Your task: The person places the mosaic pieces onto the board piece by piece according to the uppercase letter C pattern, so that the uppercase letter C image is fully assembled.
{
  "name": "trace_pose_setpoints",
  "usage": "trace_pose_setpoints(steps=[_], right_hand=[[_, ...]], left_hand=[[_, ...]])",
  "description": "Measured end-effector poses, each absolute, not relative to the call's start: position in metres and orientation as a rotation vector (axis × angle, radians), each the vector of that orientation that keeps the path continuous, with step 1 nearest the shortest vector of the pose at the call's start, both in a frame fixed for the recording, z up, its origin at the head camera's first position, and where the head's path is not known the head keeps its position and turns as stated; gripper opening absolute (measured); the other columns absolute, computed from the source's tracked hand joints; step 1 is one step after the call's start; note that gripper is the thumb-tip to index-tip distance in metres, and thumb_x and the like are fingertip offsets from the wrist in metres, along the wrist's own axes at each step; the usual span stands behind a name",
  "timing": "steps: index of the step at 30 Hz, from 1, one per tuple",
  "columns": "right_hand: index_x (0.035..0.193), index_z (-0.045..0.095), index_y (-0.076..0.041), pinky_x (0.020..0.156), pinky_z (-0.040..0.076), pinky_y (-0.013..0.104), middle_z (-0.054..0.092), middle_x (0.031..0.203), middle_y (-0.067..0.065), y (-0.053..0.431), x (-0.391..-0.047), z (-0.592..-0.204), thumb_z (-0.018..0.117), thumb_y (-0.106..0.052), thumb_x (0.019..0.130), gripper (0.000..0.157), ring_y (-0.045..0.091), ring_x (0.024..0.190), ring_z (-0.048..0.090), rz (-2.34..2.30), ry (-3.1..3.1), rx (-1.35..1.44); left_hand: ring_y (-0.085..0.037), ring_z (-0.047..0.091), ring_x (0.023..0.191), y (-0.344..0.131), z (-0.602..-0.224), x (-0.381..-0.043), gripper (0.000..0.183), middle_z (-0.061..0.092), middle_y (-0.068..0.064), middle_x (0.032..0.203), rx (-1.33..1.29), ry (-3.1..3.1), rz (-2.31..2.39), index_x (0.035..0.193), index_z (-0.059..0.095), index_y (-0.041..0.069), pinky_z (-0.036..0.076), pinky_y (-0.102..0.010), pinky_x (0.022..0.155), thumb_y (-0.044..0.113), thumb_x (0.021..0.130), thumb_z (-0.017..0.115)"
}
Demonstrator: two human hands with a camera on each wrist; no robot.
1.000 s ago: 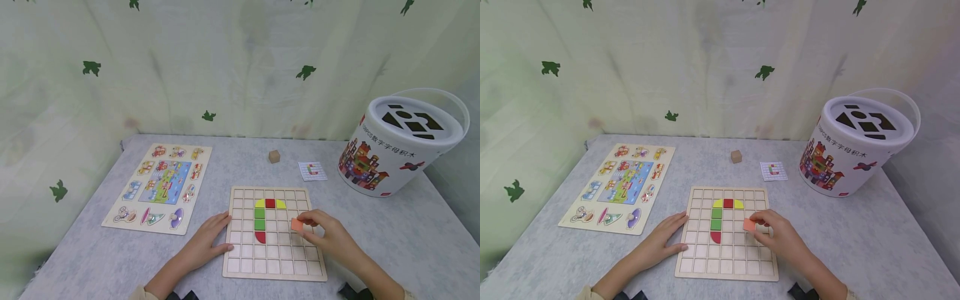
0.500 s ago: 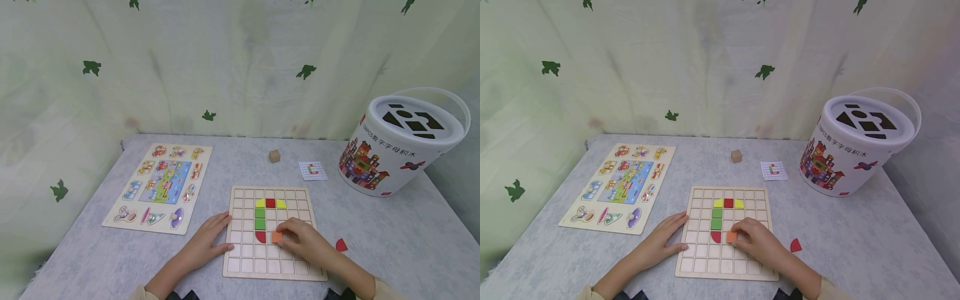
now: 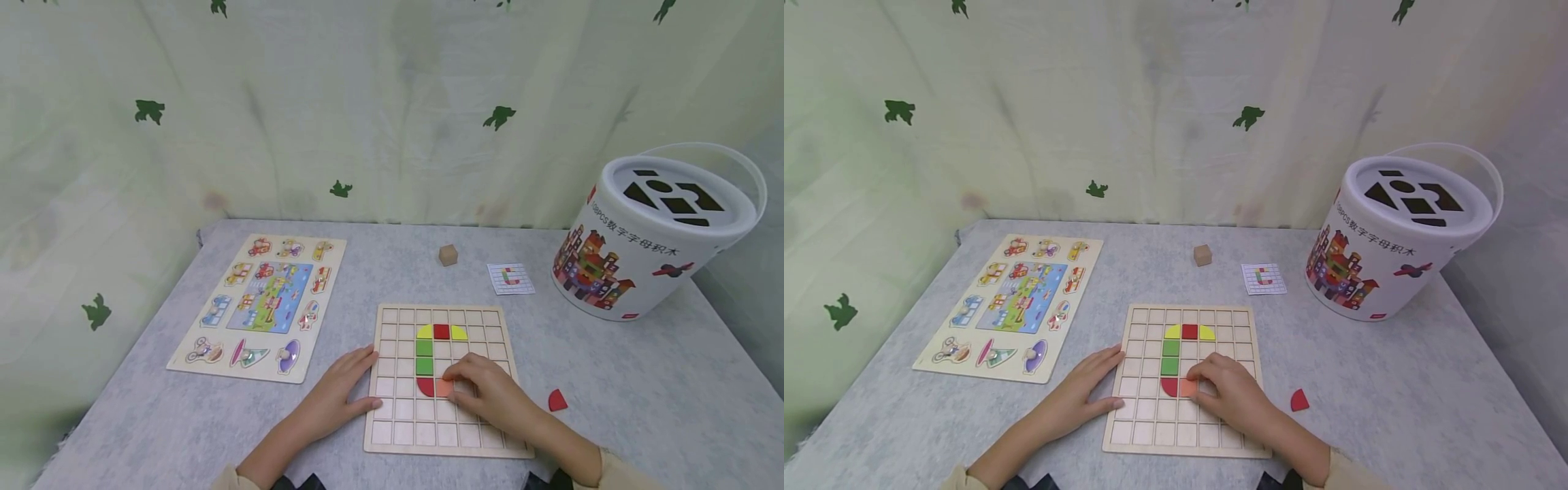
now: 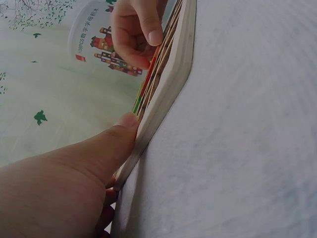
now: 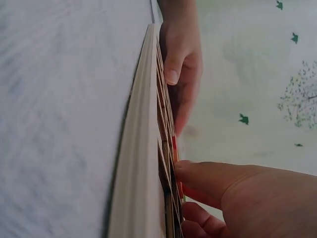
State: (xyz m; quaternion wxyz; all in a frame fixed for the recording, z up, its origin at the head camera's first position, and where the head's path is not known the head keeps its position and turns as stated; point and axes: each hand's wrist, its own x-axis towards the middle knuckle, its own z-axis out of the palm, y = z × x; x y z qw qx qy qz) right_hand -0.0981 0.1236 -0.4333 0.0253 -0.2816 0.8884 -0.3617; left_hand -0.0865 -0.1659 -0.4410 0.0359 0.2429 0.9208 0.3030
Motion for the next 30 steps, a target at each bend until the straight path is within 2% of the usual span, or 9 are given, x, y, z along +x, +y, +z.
trace_pose_setpoints(steps=[5,12,15,23,30], right_hand=[[0.097,0.063,-0.023,0.066,0.042,0.021,0.053,0.091,-0.016,0.122,-0.098,-0.431,0.07,-0.024,0.079,0.019,0.004,0.077,0.046,-1.079,2.761,-0.868],[0.119,0.054,-0.017,0.085,0.044,0.03,0.053,0.106,-0.01,0.13,-0.095,-0.414,0.067,-0.038,0.079,0.047,0.01,0.094,0.048,-1.13,2.534,-0.664],[0.124,0.05,-0.015,0.086,0.043,0.038,0.053,0.111,-0.005,0.139,-0.093,-0.405,0.067,-0.038,0.079,0.053,0.015,0.098,0.049,-1.182,2.492,-0.648],[0.125,0.049,-0.018,0.079,0.046,0.039,0.048,0.122,-0.006,0.175,-0.077,-0.386,0.069,-0.033,0.078,0.053,0.018,0.102,0.05,-1.175,2.66,-0.673],[0.126,0.05,-0.018,0.082,0.045,0.044,0.048,0.124,-0.004,0.215,-0.067,-0.384,0.072,-0.029,0.075,0.056,0.018,0.109,0.047,-1.114,2.79,-0.582]], left_hand=[[-0.025,0.024,0.13,-0.166,-0.441,-0.086,0.074,0.029,-0.008,0.143,0.74,2.818,0.956,0.137,0.037,0.005,0.023,-0.045,0.103,0.049,0.081,0.059],[-0.024,0.023,0.131,-0.166,-0.44,-0.086,0.074,0.029,-0.006,0.144,0.725,2.805,0.959,0.137,0.036,0.006,0.023,-0.045,0.103,0.048,0.082,0.058],[-0.024,0.023,0.131,-0.166,-0.439,-0.086,0.073,0.029,-0.007,0.144,0.726,2.804,0.952,0.138,0.036,0.006,0.023,-0.045,0.103,0.048,0.082,0.058],[-0.025,0.024,0.13,-0.167,-0.439,-0.085,0.073,0.029,-0.007,0.144,0.739,2.819,0.94,0.137,0.037,0.006,0.023,-0.045,0.103,0.048,0.082,0.059],[-0.025,0.023,0.131,-0.167,-0.441,-0.085,0.073,0.029,-0.007,0.143,0.744,2.824,0.936,0.137,0.037,0.006,0.023,-0.045,0.103,0.048,0.082,0.058]])
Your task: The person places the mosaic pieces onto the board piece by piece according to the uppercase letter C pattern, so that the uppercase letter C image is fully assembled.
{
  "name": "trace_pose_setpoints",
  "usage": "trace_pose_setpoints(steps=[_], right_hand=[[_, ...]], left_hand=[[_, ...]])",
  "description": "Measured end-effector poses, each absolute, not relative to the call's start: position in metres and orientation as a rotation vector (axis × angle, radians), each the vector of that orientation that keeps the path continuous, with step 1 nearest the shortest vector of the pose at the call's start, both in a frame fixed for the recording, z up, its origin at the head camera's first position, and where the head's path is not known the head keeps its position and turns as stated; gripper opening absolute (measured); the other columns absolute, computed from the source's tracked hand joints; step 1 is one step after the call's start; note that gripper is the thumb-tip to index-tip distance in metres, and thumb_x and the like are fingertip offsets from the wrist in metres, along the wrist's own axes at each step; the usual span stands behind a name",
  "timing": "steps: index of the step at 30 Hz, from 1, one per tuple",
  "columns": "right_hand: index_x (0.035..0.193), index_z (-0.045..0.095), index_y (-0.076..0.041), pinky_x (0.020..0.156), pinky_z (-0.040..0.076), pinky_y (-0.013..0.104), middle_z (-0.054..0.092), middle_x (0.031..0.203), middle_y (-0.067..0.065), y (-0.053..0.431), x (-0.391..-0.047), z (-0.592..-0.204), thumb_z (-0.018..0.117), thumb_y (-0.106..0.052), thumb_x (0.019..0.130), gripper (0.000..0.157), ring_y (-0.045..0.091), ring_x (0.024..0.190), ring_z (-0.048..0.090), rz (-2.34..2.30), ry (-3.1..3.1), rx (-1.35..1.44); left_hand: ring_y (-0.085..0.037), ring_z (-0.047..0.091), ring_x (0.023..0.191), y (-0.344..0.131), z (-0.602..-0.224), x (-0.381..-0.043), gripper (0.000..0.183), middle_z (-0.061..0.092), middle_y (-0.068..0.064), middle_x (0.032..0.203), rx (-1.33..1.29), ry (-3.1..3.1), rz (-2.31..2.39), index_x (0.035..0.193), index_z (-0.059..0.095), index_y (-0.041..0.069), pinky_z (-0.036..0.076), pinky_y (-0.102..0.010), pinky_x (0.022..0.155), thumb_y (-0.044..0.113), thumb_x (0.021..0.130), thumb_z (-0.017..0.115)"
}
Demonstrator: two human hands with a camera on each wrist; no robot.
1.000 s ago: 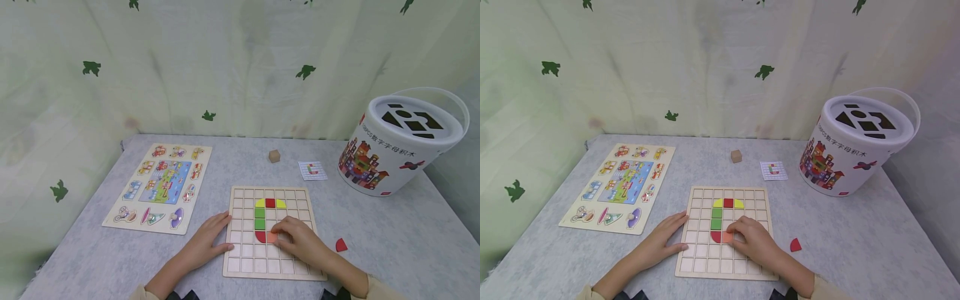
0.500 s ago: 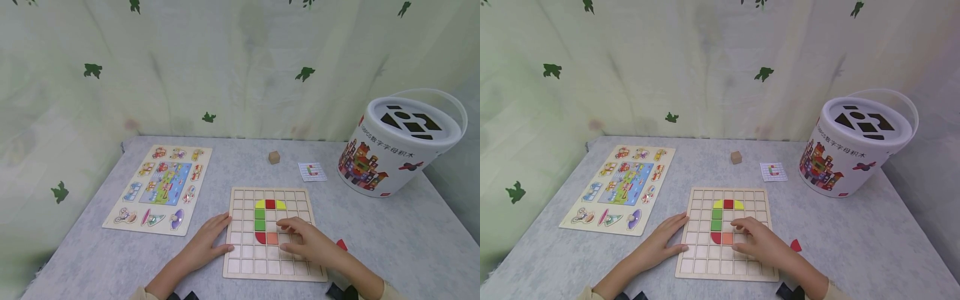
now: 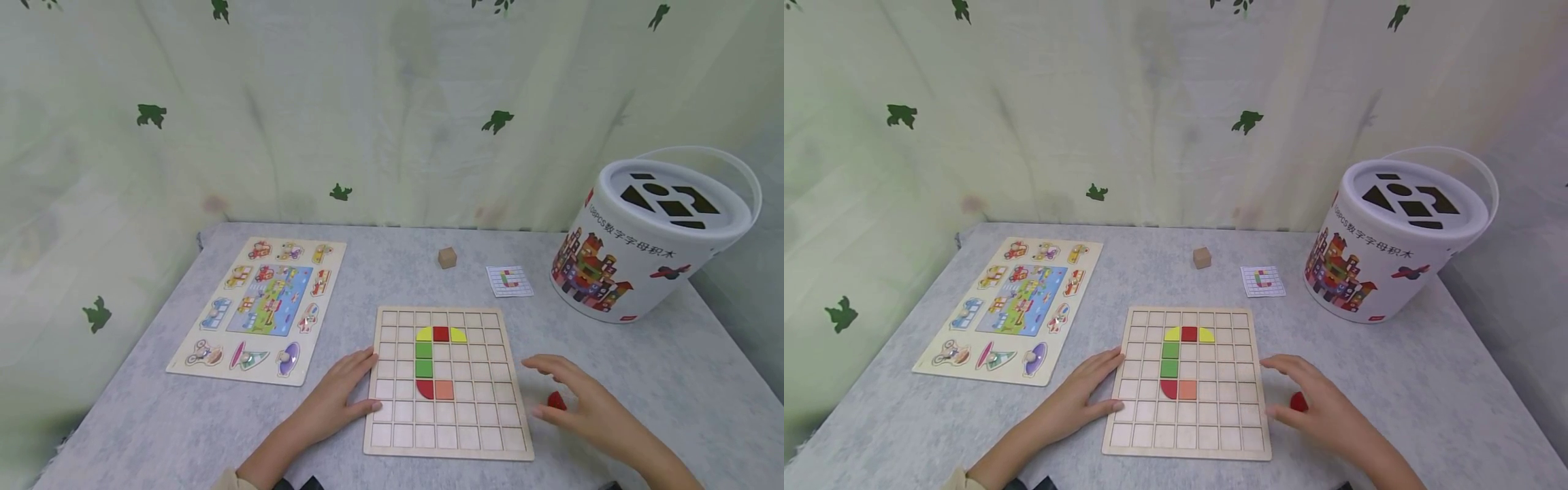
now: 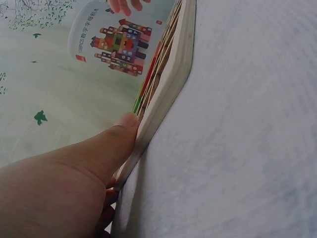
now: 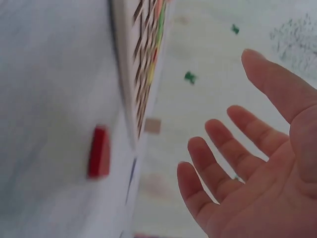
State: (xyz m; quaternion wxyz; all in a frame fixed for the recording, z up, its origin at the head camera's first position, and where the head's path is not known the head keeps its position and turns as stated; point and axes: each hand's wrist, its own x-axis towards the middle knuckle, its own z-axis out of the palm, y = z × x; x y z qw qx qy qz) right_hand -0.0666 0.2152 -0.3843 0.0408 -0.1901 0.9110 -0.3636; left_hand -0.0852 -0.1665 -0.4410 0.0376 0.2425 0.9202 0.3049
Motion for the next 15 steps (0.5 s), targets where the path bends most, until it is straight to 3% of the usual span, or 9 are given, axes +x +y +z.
trace_pose_setpoints(steps=[7,15], right_hand=[[0.123,0.051,-0.015,0.08,0.047,0.037,0.05,0.122,0.003,0.248,-0.07,-0.4,0.073,-0.029,0.074,0.055,0.02,0.103,0.048,-1.024,2.717,-0.429],[0.114,0.057,-0.018,0.082,0.045,0.022,0.053,0.115,-0.001,0.261,-0.077,-0.417,0.07,-0.017,0.079,0.037,0.013,0.101,0.049,-1.004,2.598,-0.48]], left_hand=[[-0.025,0.023,0.131,-0.166,-0.441,-0.085,0.073,0.029,-0.006,0.144,0.735,2.824,0.934,0.137,0.036,0.006,0.023,-0.045,0.103,0.049,0.082,0.058],[-0.025,0.023,0.131,-0.166,-0.441,-0.086,0.074,0.028,-0.006,0.144,0.726,2.825,0.919,0.138,0.036,0.007,0.023,-0.045,0.103,0.05,0.082,0.057]])
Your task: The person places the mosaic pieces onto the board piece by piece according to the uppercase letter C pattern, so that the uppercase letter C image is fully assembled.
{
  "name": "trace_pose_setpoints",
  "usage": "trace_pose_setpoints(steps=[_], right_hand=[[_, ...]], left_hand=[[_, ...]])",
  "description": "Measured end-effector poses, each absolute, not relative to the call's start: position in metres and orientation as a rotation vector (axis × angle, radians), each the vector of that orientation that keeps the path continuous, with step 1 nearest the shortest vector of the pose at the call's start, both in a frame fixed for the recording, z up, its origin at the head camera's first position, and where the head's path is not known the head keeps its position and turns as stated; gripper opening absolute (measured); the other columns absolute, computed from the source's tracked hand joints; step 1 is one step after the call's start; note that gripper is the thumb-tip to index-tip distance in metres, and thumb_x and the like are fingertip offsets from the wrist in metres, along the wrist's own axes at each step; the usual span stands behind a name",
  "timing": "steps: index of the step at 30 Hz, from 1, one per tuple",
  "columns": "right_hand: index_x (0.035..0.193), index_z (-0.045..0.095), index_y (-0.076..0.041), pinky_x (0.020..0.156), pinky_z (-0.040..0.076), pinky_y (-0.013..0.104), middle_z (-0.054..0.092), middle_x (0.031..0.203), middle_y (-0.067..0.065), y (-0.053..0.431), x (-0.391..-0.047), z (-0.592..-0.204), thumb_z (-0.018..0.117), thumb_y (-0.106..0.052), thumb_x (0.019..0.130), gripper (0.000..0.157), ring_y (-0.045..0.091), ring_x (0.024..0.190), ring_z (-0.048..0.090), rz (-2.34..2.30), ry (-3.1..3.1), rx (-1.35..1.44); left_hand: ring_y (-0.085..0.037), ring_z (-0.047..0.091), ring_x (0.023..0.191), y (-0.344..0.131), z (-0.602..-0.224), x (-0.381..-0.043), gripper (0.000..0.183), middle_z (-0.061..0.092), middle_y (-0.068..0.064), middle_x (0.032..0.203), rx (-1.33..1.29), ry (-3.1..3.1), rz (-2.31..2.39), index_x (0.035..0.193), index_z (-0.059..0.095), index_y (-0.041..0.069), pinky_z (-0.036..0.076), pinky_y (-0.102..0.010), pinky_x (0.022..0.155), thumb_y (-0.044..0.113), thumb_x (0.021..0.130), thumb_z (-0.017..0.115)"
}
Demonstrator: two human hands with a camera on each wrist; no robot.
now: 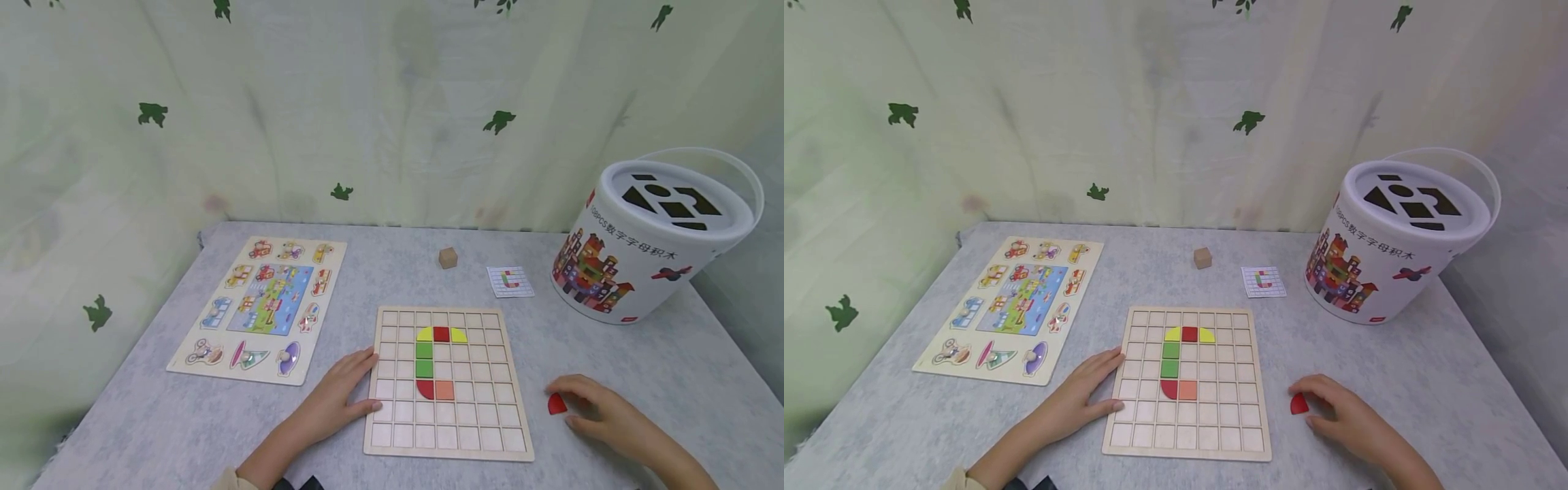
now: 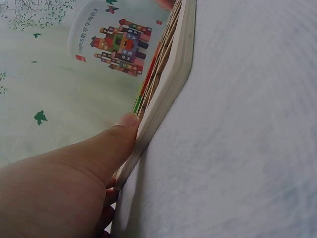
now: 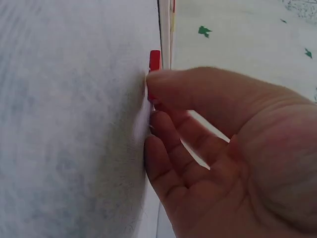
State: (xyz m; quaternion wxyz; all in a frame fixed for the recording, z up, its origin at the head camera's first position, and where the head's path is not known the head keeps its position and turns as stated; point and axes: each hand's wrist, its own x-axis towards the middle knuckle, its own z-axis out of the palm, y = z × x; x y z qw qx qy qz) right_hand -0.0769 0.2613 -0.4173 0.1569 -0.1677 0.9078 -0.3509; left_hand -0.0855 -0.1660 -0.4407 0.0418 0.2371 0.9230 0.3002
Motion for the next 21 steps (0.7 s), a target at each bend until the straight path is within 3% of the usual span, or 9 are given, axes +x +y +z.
trace_pose_setpoints(steps=[4,8,14,21], right_hand=[[0.106,0.06,-0.018,0.079,0.047,0.023,0.055,0.107,-0.005,0.26,-0.078,-0.42,0.069,-0.011,0.078,0.031,0.009,0.093,0.051,-0.959,2.656,-0.501],[0.103,0.061,-0.016,0.072,0.049,0.025,0.055,0.097,-0.006,0.254,-0.081,-0.42,0.069,-0.016,0.078,0.026,0.008,0.083,0.05,-0.899,2.711,-0.45],[0.1,0.061,-0.011,0.054,0.041,0.02,0.049,0.078,-0.007,0.245,-0.086,-0.421,0.07,-0.018,0.078,0.024,0.004,0.066,0.043,-0.863,2.807,-0.474],[0.118,0.051,-0.006,0.05,0.04,0.02,0.048,0.072,-0.005,0.237,-0.088,-0.419,0.07,-0.021,0.079,0.046,0.005,0.06,0.043,-0.899,2.724,-0.4]], left_hand=[[-0.026,0.023,0.131,-0.166,-0.44,-0.085,0.073,0.028,-0.006,0.144,0.723,2.82,0.924,0.138,0.036,0.007,0.023,-0.046,0.103,0.049,0.082,0.058],[-0.026,0.023,0.131,-0.166,-0.441,-0.085,0.073,0.028,-0.006,0.144,0.723,2.813,0.938,0.138,0.036,0.007,0.023,-0.046,0.102,0.049,0.082,0.058],[-0.025,0.023,0.131,-0.166,-0.441,-0.085,0.073,0.029,-0.006,0.144,0.733,2.823,0.949,0.137,0.037,0.007,0.024,-0.046,0.102,0.048,0.082,0.059],[-0.026,0.023,0.131,-0.166,-0.44,-0.085,0.073,0.029,-0.007,0.144,0.73,2.819,0.943,0.137,0.036,0.006,0.023,-0.045,0.103,0.049,0.082,0.057]])
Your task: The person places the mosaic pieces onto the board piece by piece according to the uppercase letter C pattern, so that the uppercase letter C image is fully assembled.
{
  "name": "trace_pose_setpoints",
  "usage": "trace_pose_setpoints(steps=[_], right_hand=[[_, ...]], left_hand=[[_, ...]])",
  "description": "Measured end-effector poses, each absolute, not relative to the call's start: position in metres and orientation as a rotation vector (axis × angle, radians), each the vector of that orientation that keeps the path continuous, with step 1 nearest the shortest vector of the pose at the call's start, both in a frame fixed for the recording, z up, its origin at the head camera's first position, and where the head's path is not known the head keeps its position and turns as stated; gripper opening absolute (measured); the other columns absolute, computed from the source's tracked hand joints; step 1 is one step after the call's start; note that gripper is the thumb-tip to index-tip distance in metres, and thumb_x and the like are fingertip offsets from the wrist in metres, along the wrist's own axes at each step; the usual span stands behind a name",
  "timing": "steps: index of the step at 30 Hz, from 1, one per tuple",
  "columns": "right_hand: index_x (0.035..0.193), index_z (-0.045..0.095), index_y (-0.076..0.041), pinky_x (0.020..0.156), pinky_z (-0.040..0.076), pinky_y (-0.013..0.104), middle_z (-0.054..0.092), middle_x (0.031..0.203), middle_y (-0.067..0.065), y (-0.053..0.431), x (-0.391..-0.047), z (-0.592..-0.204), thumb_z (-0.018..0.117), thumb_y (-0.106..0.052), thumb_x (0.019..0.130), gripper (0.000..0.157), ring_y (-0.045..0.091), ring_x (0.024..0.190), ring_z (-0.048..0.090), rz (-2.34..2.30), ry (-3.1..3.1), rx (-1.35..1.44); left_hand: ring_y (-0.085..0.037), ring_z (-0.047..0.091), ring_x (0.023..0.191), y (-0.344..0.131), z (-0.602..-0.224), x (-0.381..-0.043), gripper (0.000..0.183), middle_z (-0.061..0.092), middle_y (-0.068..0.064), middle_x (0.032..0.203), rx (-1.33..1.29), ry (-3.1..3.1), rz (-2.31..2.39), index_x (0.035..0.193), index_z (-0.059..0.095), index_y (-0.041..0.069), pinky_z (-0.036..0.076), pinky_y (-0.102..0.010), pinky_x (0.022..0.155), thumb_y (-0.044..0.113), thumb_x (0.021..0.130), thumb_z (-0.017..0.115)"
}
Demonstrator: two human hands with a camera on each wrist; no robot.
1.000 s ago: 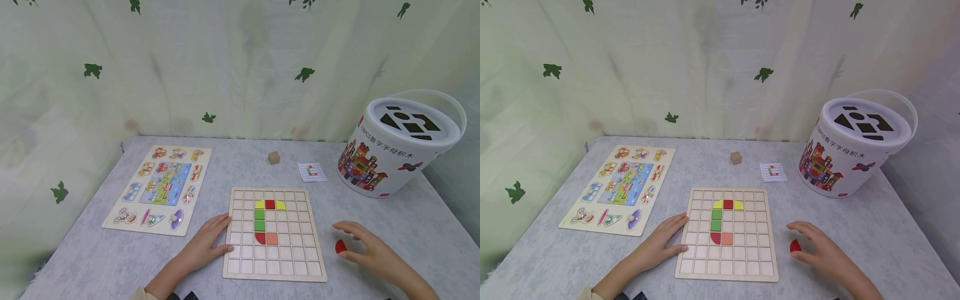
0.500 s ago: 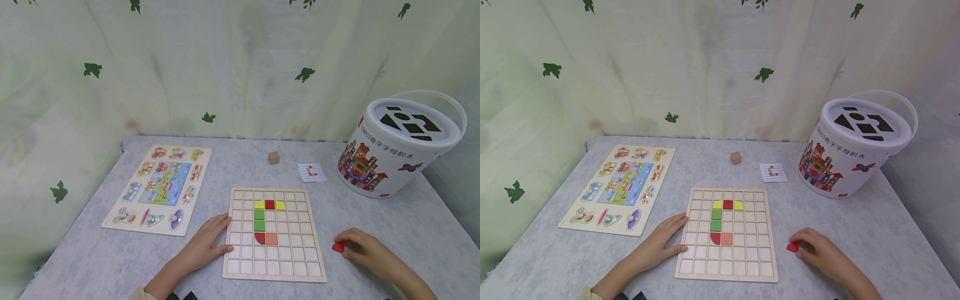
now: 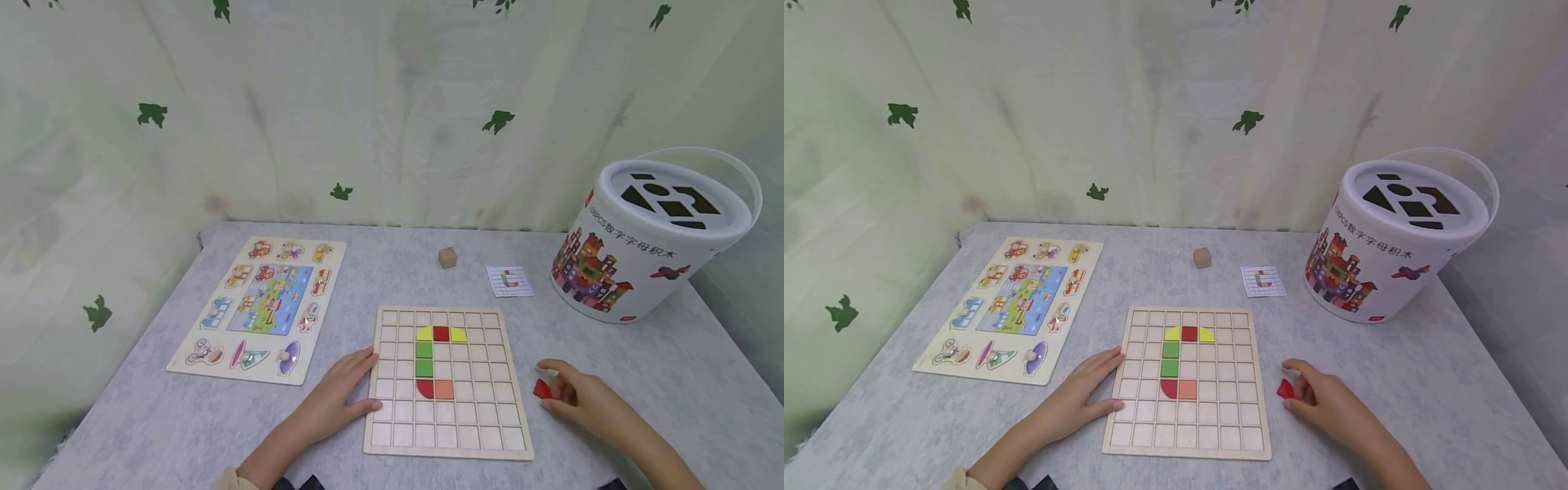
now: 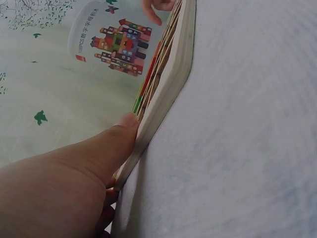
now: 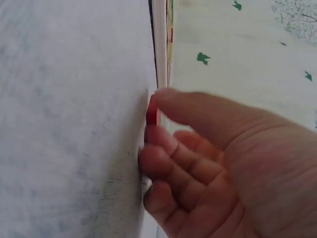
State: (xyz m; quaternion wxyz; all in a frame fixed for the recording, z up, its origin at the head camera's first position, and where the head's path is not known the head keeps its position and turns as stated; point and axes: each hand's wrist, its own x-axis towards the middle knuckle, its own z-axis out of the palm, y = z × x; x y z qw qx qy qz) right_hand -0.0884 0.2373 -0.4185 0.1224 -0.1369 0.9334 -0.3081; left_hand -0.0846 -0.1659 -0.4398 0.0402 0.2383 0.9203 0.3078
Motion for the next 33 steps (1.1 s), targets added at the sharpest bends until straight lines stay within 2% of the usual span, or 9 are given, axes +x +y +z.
trace_pose_setpoints(steps=[2,6,11,16,21,26,33], right_hand=[[0.122,0.048,-0.006,0.05,0.041,0.02,0.049,0.074,-0.005,0.238,-0.088,-0.418,0.069,-0.021,0.08,0.049,0.004,0.06,0.044,-0.945,2.667,-0.444],[0.12,0.051,-0.005,0.053,0.042,0.02,0.049,0.078,-0.003,0.24,-0.088,-0.416,0.065,-0.015,0.083,0.041,0.005,0.064,0.045,-1.013,2.604,-0.534],[0.113,0.06,-0.012,0.055,0.04,0.021,0.047,0.084,-0.003,0.243,-0.091,-0.417,0.065,-0.019,0.083,0.031,0.007,0.071,0.042,-0.981,2.636,-0.559],[0.101,0.063,-0.018,0.057,0.04,0.021,0.048,0.089,-0.004,0.242,-0.094,-0.421,0.067,-0.025,0.081,0.021,0.008,0.074,0.042,-0.94,2.695,-0.595],[0.097,0.062,-0.018,0.057,0.042,0.021,0.051,0.087,-0.009,0.236,-0.095,-0.42,0.065,-0.034,0.081,0.023,0.005,0.072,0.044,-0.91,2.743,-0.595],[0.096,0.061,-0.016,0.055,0.041,0.02,0.051,0.081,-0.01,0.22,-0.09,-0.407,0.065,-0.032,0.081,0.023,0.004,0.07,0.046,-0.986,2.773,-0.627],[0.095,0.06,-0.018,0.058,0.042,0.021,0.052,0.085,-0.013,0.185,-0.082,-0.393,0.067,-0.027,0.08,0.019,0.004,0.074,0.047,-1.074,2.784,-0.783]], left_hand=[[-0.026,0.023,0.131,-0.166,-0.44,-0.085,0.073,0.029,-0.007,0.144,0.728,2.814,0.947,0.137,0.036,0.006,0.023,-0.046,0.103,0.049,0.082,0.057],[-0.025,0.023,0.131,-0.165,-0.439,-0.086,0.073,0.028,-0.006,0.144,0.717,2.807,0.946,0.138,0.036,0.007,0.023,-0.045,0.103,0.047,0.082,0.059],[-0.025,0.023,0.131,-0.166,-0.439,-0.086,0.073,0.028,-0.007,0.144,0.716,2.806,0.951,0.138,0.036,0.007,0.023,-0.045,0.103,0.048,0.081,0.059],[-0.026,0.023,0.131,-0.166,-0.439,-0.086,0.074,0.028,-0.007,0.144,0.723,2.805,0.951,0.138,0.036,0.006,0.023,-0.046,0.102,0.049,0.082,0.058],[-0.026,0.023,0.131,-0.166,-0.44,-0.086,0.073,0.028,-0.007,0.144,0.719,2.806,0.947,0.138,0.036,0.006,0.023,-0.046,0.103,0.047,0.081,0.059],[-0.026,0.023,0.131,-0.166,-0.44,-0.086,0.073,0.029,-0.007,0.144,0.726,2.807,0.953,0.137,0.036,0.006,0.023,-0.045,0.103,0.047,0.082,0.059],[-0.025,0.023,0.131,-0.166,-0.44,-0.085,0.073,0.029,-0.007,0.143,0.739,2.808,0.956,0.137,0.037,0.005,0.022,-0.044,0.103,0.046,0.082,0.059]])
